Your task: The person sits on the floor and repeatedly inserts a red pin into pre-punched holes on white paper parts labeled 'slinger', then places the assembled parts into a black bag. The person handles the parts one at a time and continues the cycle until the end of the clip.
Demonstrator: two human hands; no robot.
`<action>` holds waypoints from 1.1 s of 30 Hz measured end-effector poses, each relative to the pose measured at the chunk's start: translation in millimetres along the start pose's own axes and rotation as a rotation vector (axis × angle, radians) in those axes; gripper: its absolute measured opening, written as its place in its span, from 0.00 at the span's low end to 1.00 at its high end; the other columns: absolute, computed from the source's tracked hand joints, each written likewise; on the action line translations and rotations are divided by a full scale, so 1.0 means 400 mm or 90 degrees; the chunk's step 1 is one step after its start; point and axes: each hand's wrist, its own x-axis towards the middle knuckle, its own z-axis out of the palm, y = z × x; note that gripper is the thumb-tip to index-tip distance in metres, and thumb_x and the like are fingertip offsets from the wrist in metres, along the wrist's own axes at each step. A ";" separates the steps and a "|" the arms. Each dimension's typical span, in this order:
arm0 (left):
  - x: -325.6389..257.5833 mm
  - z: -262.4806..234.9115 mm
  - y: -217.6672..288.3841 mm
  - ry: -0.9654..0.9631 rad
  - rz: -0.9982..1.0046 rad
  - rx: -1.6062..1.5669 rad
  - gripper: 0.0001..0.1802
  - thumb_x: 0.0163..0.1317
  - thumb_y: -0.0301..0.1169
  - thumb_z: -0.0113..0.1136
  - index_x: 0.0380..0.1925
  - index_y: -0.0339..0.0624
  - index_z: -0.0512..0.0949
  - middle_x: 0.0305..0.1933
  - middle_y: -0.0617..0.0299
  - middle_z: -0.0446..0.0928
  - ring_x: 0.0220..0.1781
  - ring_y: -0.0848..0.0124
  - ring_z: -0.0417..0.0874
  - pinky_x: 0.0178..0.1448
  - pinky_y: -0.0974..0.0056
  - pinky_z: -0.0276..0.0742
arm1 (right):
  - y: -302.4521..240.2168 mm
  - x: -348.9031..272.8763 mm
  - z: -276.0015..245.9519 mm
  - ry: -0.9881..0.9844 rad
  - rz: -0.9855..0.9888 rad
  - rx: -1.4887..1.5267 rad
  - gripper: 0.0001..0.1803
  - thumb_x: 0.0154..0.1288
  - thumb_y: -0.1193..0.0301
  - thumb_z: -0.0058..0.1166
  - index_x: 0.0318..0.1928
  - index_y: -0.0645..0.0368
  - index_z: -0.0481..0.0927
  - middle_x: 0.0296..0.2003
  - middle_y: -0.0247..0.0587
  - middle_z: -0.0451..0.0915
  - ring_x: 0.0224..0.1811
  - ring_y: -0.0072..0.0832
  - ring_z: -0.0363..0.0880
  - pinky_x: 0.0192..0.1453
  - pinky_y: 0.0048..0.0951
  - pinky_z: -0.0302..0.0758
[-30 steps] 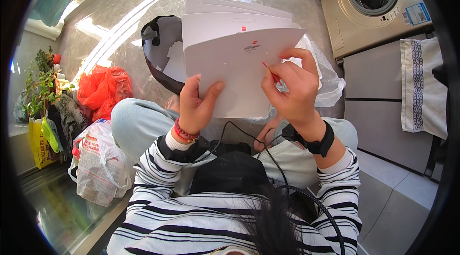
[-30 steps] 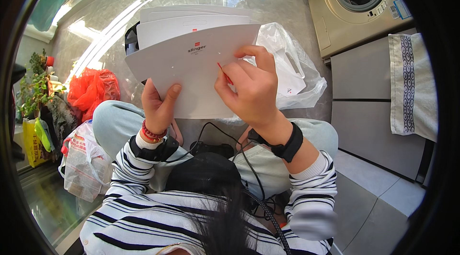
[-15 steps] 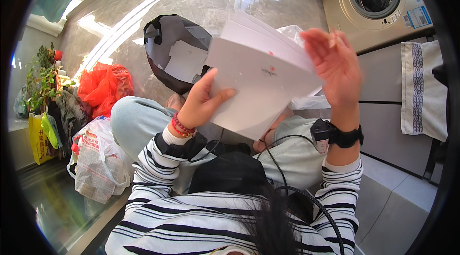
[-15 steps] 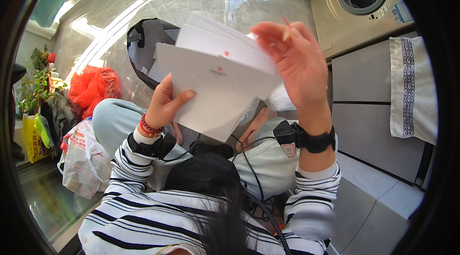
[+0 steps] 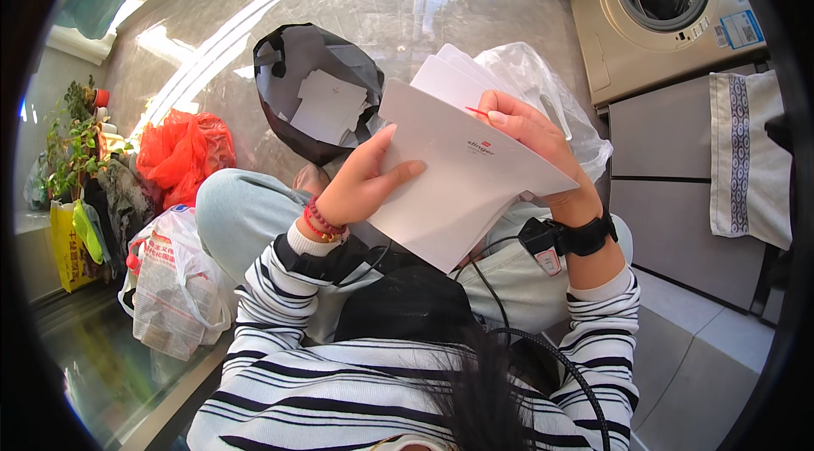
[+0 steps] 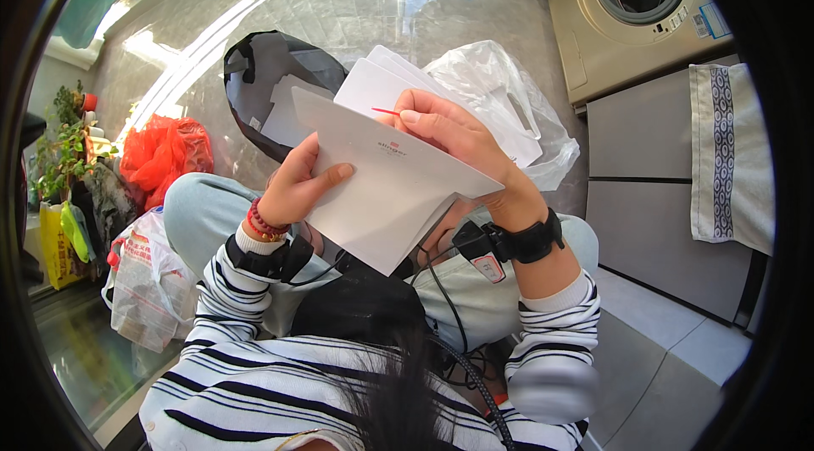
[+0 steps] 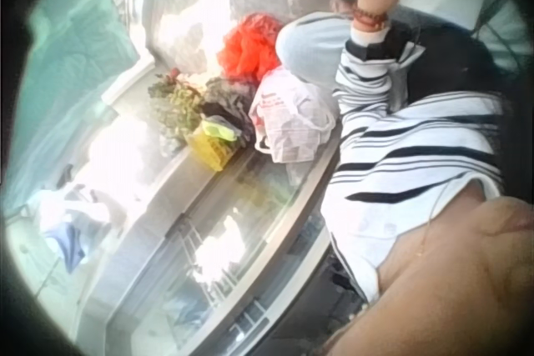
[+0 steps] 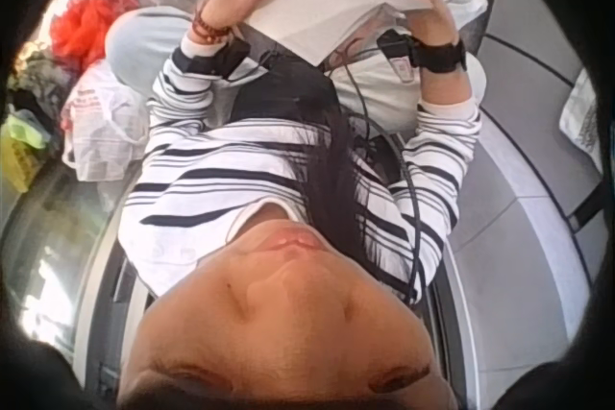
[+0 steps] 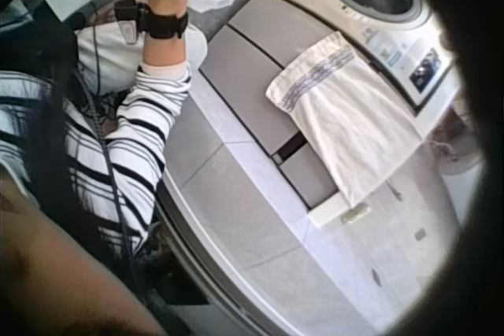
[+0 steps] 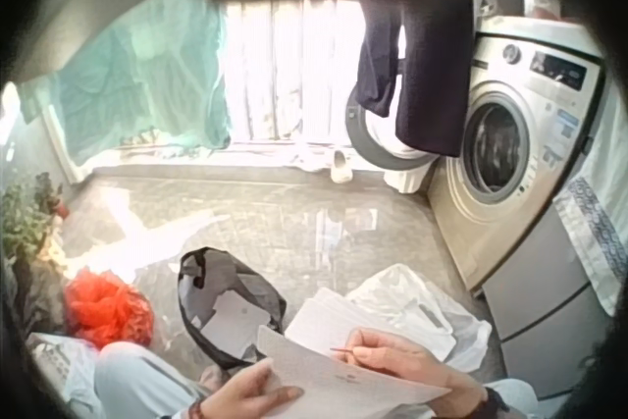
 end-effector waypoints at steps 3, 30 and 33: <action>0.001 0.001 0.002 -0.004 0.002 -0.013 0.21 0.66 0.26 0.57 0.57 0.34 0.67 0.49 0.61 0.75 0.50 0.76 0.74 0.54 0.69 0.72 | -0.001 0.003 0.001 -0.063 -0.019 0.022 0.08 0.71 0.67 0.42 0.36 0.57 0.69 0.32 0.27 0.72 0.34 0.10 0.68 0.36 0.13 0.66; 0.001 0.010 -0.004 0.036 0.001 -0.043 0.25 0.66 0.25 0.56 0.62 0.36 0.64 0.53 0.61 0.74 0.54 0.76 0.73 0.57 0.69 0.71 | 0.038 0.022 -0.062 0.009 -0.318 -0.566 0.13 0.72 0.67 0.43 0.46 0.63 0.75 0.43 0.37 0.77 0.43 0.22 0.76 0.48 0.22 0.73; 0.001 0.008 -0.008 0.067 0.006 -0.109 0.25 0.66 0.24 0.56 0.62 0.37 0.63 0.54 0.61 0.74 0.54 0.76 0.74 0.57 0.69 0.72 | 0.018 0.028 -0.098 0.093 -0.120 0.075 0.09 0.72 0.68 0.43 0.38 0.60 0.74 0.35 0.38 0.79 0.37 0.20 0.77 0.45 0.21 0.73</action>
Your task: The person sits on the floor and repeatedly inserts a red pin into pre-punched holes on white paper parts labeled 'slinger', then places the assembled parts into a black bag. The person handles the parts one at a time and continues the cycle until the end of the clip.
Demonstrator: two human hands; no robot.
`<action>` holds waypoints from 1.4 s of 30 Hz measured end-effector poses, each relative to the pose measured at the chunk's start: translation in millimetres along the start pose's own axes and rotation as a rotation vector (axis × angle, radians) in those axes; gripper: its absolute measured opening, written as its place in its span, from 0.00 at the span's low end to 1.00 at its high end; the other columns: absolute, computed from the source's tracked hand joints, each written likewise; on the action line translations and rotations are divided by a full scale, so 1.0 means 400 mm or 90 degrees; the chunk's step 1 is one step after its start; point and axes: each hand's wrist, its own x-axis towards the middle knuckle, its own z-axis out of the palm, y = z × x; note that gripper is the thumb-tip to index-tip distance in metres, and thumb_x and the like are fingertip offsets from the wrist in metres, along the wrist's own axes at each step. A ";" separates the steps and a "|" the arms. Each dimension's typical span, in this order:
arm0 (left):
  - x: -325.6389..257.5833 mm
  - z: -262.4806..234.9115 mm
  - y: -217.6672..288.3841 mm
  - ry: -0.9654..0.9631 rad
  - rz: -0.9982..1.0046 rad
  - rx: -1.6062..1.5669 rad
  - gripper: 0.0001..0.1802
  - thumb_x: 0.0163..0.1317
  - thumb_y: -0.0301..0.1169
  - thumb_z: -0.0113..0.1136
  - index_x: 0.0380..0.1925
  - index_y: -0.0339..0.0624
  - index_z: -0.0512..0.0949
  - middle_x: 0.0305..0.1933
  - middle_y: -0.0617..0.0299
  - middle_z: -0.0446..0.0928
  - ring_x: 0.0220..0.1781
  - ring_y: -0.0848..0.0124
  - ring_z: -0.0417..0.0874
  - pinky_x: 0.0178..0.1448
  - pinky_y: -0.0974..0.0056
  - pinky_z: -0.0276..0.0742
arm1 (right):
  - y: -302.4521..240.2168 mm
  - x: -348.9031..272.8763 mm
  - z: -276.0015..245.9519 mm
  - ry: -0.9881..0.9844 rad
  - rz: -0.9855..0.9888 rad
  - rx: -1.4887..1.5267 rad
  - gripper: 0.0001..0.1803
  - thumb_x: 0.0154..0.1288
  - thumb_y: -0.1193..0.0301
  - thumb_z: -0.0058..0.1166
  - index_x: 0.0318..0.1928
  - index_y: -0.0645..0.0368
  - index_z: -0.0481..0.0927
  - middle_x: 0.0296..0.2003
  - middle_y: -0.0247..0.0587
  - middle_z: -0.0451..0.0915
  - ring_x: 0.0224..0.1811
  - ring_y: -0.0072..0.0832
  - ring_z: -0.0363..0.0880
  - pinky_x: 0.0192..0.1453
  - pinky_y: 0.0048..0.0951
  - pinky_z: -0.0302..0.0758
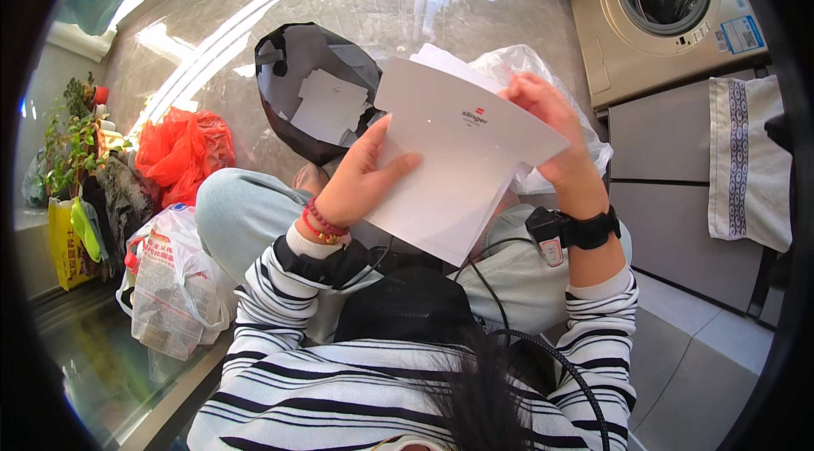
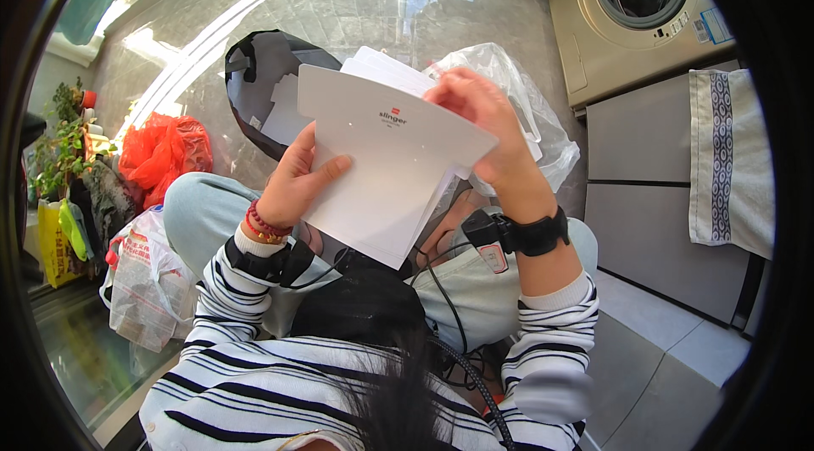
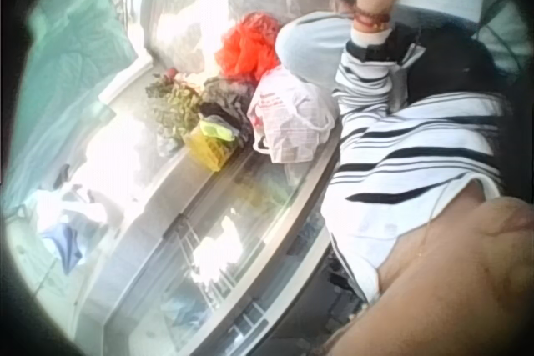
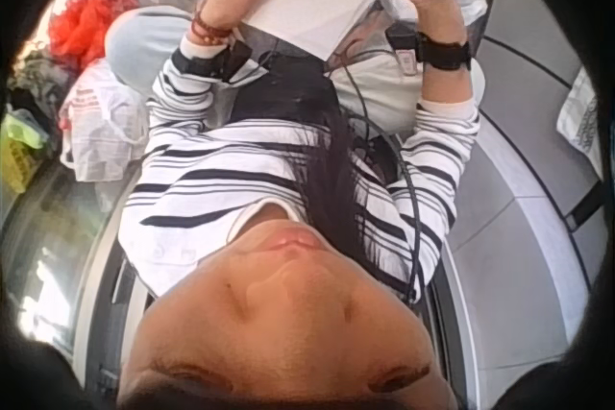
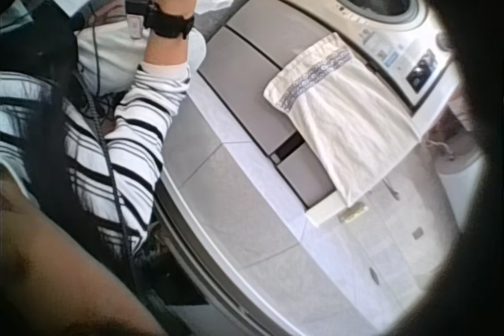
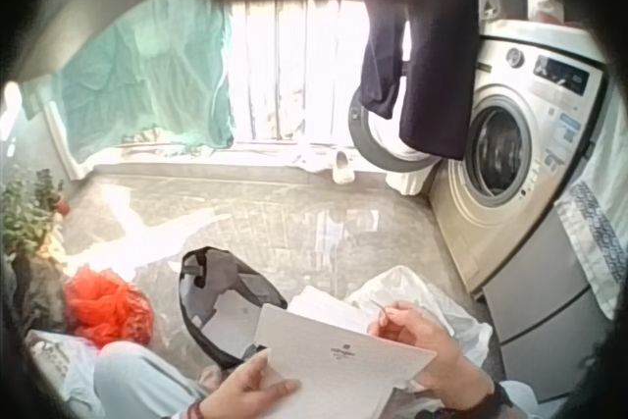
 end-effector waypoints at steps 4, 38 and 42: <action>0.004 -0.009 -0.001 0.050 0.005 -0.049 0.25 0.66 0.24 0.56 0.62 0.37 0.63 0.55 0.61 0.73 0.55 0.75 0.74 0.58 0.68 0.72 | -0.032 -0.031 -0.007 0.156 -0.128 -0.106 0.08 0.70 0.69 0.45 0.35 0.58 0.73 0.37 0.41 0.82 0.39 0.24 0.79 0.47 0.27 0.75; 0.013 0.001 0.001 0.084 -0.012 -0.040 0.24 0.67 0.26 0.54 0.61 0.34 0.63 0.55 0.60 0.73 0.55 0.75 0.74 0.58 0.69 0.72 | 0.048 -0.025 0.076 0.176 -0.040 0.094 0.16 0.75 0.66 0.35 0.46 0.62 0.74 0.40 0.36 0.78 0.44 0.26 0.75 0.54 0.32 0.71; 0.013 0.002 0.002 0.085 -0.009 -0.053 0.24 0.67 0.26 0.54 0.62 0.34 0.62 0.55 0.60 0.73 0.54 0.75 0.74 0.58 0.69 0.72 | 0.056 -0.023 0.069 0.187 -0.049 0.083 0.16 0.75 0.65 0.34 0.47 0.61 0.74 0.43 0.38 0.78 0.45 0.26 0.76 0.54 0.32 0.72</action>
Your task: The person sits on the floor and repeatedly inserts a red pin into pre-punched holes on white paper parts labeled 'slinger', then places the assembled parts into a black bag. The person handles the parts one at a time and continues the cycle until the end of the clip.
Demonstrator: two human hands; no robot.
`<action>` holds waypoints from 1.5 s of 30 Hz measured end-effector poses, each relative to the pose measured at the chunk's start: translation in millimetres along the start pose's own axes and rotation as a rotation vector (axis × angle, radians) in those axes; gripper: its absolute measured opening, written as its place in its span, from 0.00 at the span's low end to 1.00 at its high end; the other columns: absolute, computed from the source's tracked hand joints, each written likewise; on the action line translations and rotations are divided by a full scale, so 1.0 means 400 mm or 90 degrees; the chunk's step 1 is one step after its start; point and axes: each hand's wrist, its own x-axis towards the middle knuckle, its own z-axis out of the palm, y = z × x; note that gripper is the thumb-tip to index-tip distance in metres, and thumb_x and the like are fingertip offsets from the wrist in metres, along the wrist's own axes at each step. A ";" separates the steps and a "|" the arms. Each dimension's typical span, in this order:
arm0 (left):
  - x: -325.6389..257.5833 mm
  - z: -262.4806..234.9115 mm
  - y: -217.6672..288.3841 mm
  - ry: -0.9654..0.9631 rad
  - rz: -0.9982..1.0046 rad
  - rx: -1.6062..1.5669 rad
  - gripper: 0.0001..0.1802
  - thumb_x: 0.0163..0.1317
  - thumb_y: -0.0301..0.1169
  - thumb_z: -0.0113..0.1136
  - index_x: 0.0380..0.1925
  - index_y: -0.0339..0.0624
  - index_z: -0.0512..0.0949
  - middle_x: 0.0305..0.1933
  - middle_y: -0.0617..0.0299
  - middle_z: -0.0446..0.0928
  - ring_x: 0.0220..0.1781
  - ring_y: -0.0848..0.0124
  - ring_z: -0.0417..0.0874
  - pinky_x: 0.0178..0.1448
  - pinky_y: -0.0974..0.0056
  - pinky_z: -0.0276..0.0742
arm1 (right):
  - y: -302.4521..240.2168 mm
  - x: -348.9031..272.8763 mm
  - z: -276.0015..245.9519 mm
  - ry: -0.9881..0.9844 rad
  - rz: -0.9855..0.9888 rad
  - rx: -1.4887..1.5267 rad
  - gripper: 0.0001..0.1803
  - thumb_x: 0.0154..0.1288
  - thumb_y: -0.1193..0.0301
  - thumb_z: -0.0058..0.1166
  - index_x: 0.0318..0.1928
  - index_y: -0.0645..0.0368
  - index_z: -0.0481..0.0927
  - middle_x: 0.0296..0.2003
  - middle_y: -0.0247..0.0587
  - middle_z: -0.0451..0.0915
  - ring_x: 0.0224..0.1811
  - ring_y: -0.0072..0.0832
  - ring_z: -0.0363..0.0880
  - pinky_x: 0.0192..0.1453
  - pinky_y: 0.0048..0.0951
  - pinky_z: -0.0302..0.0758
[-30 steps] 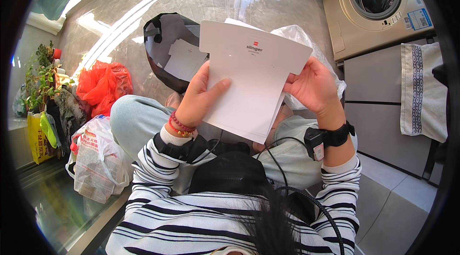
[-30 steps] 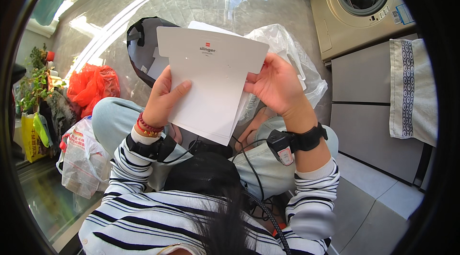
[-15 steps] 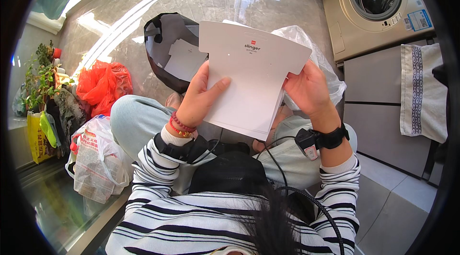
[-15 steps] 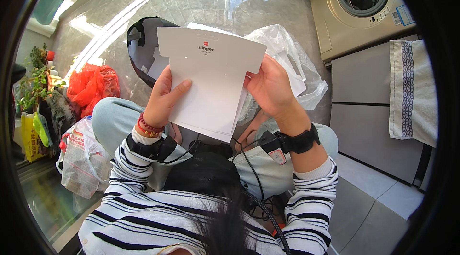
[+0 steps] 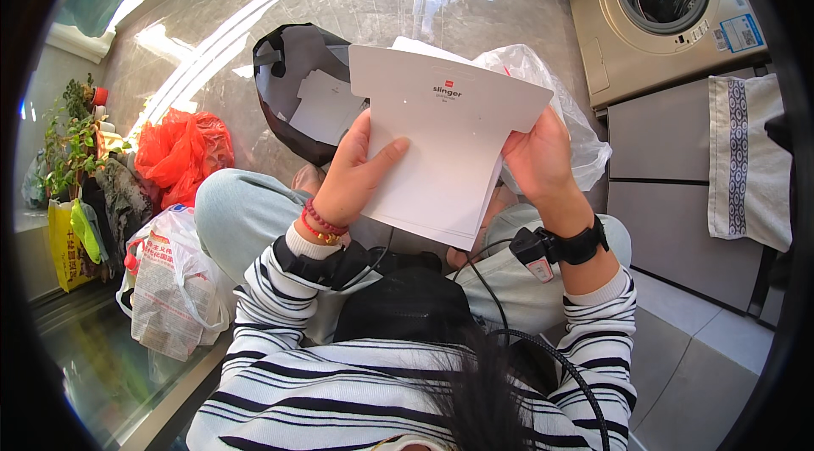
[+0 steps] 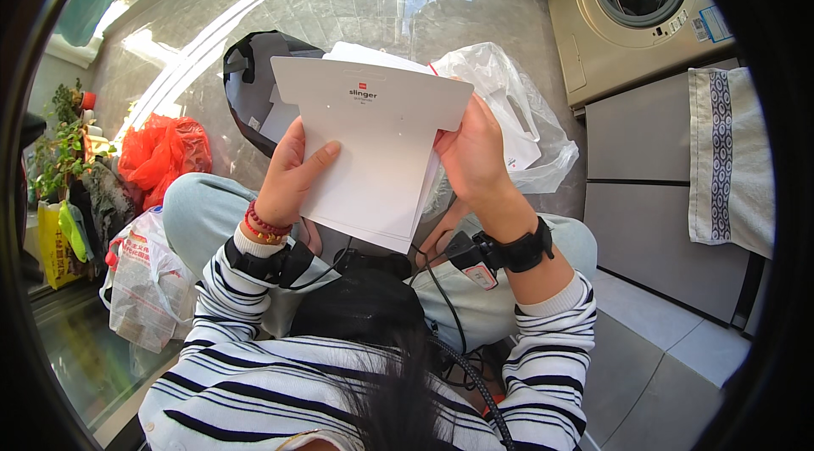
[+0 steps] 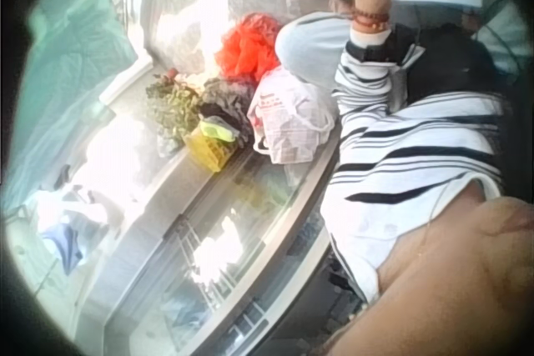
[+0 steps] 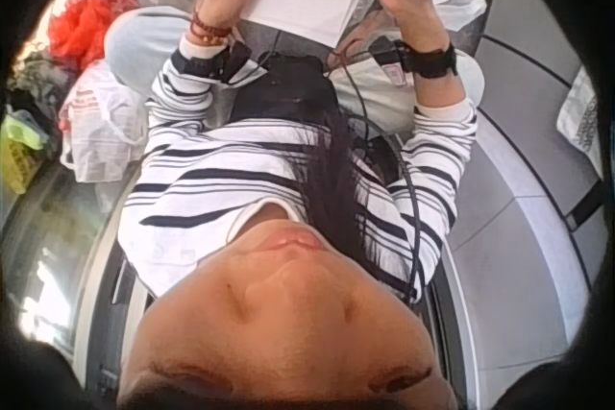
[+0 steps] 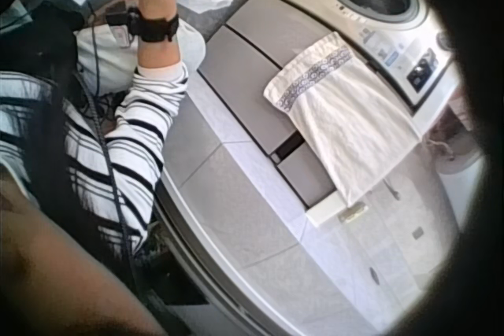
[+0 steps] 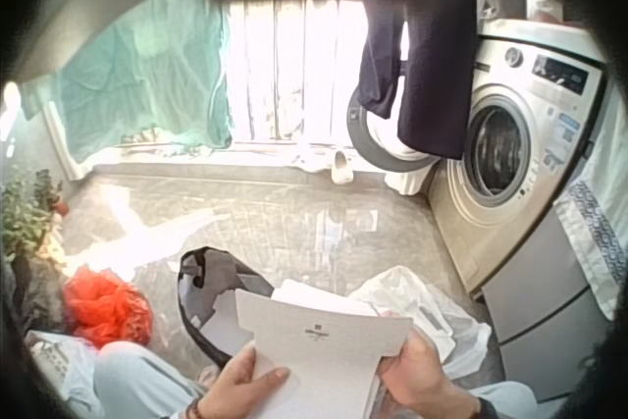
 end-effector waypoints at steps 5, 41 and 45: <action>0.001 0.000 -0.001 0.006 0.000 0.011 0.25 0.67 0.26 0.54 0.62 0.34 0.62 0.54 0.59 0.73 0.54 0.74 0.74 0.57 0.69 0.72 | 0.006 0.005 -0.008 -0.007 -0.026 -0.015 0.17 0.76 0.64 0.33 0.49 0.61 0.72 0.43 0.38 0.78 0.46 0.26 0.77 0.54 0.32 0.73; -0.001 0.004 -0.015 0.008 0.053 0.045 0.17 0.67 0.24 0.54 0.55 0.39 0.68 0.49 0.64 0.74 0.50 0.79 0.73 0.52 0.71 0.73 | 0.054 -0.013 0.073 -0.127 -0.608 -0.897 0.02 0.54 0.77 0.61 0.29 0.59 0.82 0.19 0.35 0.72 0.24 0.32 0.69 0.27 0.32 0.67; -0.003 0.004 -0.014 -0.004 0.058 0.061 0.20 0.67 0.23 0.54 0.58 0.39 0.66 0.51 0.64 0.74 0.52 0.79 0.73 0.54 0.71 0.71 | 0.062 -0.014 0.076 -0.106 -0.593 -0.898 0.03 0.53 0.75 0.61 0.26 0.59 0.80 0.20 0.37 0.72 0.27 0.37 0.71 0.31 0.36 0.70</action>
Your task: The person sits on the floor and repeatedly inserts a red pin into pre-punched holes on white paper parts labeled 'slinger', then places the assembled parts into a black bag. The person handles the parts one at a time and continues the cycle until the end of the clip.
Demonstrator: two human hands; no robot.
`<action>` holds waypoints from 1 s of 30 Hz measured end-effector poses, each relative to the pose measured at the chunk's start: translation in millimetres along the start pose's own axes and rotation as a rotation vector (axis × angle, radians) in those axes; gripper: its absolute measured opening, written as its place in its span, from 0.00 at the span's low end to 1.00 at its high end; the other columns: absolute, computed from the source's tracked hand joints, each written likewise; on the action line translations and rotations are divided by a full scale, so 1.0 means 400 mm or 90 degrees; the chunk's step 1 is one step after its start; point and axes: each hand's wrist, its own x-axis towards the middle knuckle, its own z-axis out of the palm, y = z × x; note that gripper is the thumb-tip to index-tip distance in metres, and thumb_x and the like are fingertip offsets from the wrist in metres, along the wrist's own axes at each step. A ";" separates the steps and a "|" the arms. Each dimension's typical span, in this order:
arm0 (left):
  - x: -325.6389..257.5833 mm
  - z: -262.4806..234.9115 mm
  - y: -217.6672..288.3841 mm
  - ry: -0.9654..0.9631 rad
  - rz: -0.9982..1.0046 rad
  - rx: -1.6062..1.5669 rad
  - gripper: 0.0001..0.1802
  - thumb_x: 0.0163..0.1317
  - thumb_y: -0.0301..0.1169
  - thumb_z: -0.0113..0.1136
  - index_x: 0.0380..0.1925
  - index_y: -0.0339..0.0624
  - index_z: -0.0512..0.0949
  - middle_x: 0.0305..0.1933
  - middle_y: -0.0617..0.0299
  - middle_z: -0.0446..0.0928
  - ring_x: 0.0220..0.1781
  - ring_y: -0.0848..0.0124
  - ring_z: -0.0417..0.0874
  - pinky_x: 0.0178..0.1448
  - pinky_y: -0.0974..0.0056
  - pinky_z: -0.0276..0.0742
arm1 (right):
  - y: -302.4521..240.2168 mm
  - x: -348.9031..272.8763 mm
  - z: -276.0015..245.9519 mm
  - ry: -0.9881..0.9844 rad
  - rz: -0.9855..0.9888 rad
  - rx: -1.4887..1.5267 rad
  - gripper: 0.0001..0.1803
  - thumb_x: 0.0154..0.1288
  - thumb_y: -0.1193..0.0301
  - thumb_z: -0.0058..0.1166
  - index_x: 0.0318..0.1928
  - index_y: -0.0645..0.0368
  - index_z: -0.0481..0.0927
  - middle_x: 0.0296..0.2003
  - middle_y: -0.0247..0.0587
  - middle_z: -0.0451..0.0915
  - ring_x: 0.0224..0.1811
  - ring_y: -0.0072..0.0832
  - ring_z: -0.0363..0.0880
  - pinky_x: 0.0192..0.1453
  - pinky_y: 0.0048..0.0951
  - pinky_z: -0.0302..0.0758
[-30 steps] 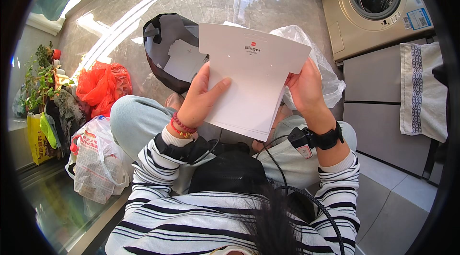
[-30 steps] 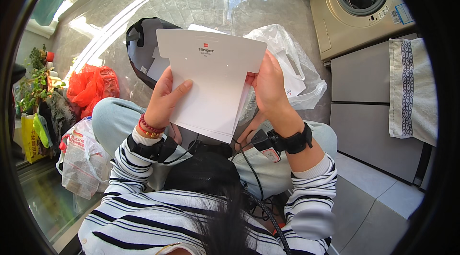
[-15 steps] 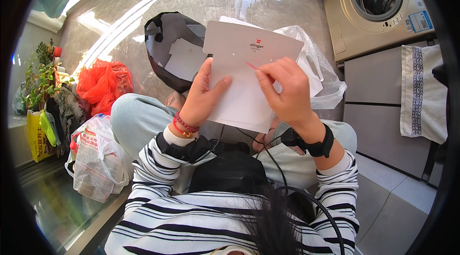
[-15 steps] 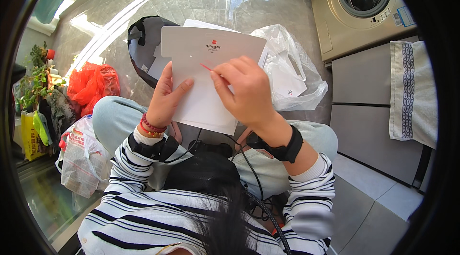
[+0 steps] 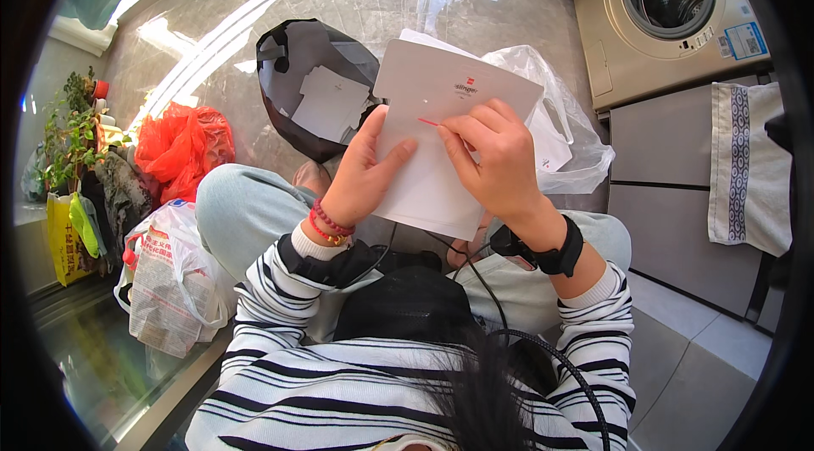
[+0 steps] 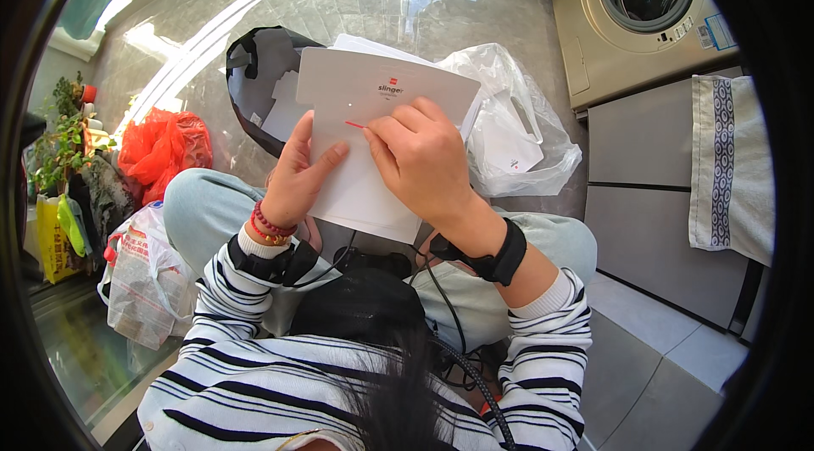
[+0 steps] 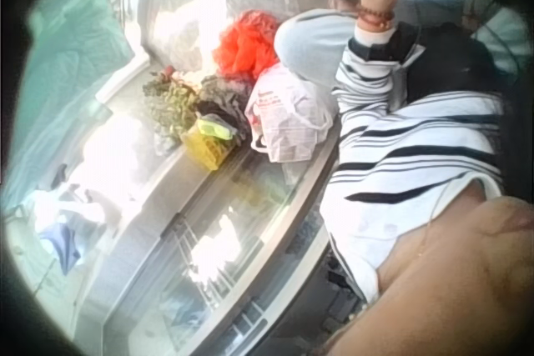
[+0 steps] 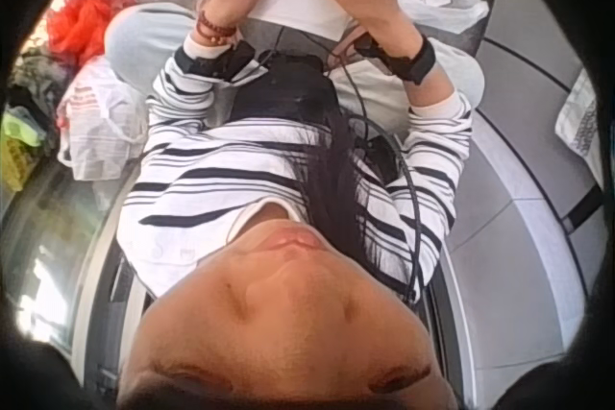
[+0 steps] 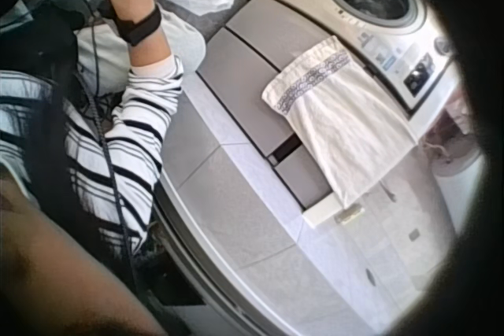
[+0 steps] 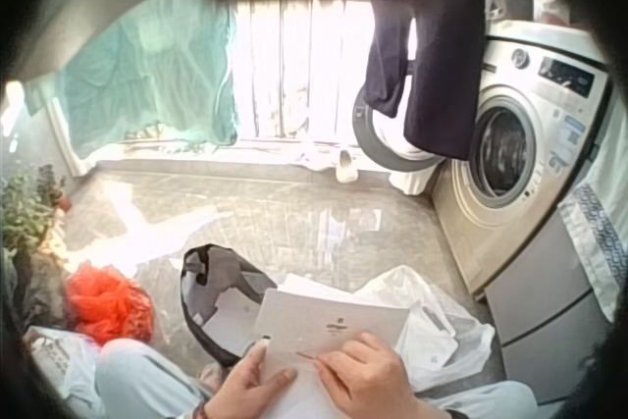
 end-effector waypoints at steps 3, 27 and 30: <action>-0.001 -0.003 -0.002 -0.013 0.010 0.046 0.21 0.67 0.23 0.54 0.59 0.38 0.65 0.51 0.64 0.73 0.52 0.78 0.72 0.55 0.71 0.70 | -0.006 -0.004 0.006 0.013 -0.024 -0.038 0.06 0.51 0.75 0.61 0.22 0.58 0.77 0.19 0.36 0.71 0.26 0.35 0.71 0.29 0.35 0.70; 0.000 0.006 -0.011 0.004 0.020 0.040 0.20 0.66 0.24 0.54 0.58 0.36 0.66 0.51 0.62 0.74 0.54 0.77 0.71 0.58 0.69 0.69 | 0.073 0.029 -0.080 0.091 0.020 -0.052 0.06 0.56 0.72 0.60 0.26 0.60 0.79 0.43 0.43 0.78 0.46 0.37 0.75 0.48 0.34 0.71; 0.001 0.002 -0.007 -0.006 0.008 0.070 0.22 0.66 0.24 0.55 0.59 0.35 0.65 0.52 0.62 0.73 0.54 0.76 0.71 0.58 0.69 0.69 | 0.069 0.022 -0.079 0.044 0.123 0.053 0.07 0.57 0.71 0.59 0.26 0.61 0.79 0.43 0.43 0.79 0.46 0.38 0.76 0.48 0.34 0.73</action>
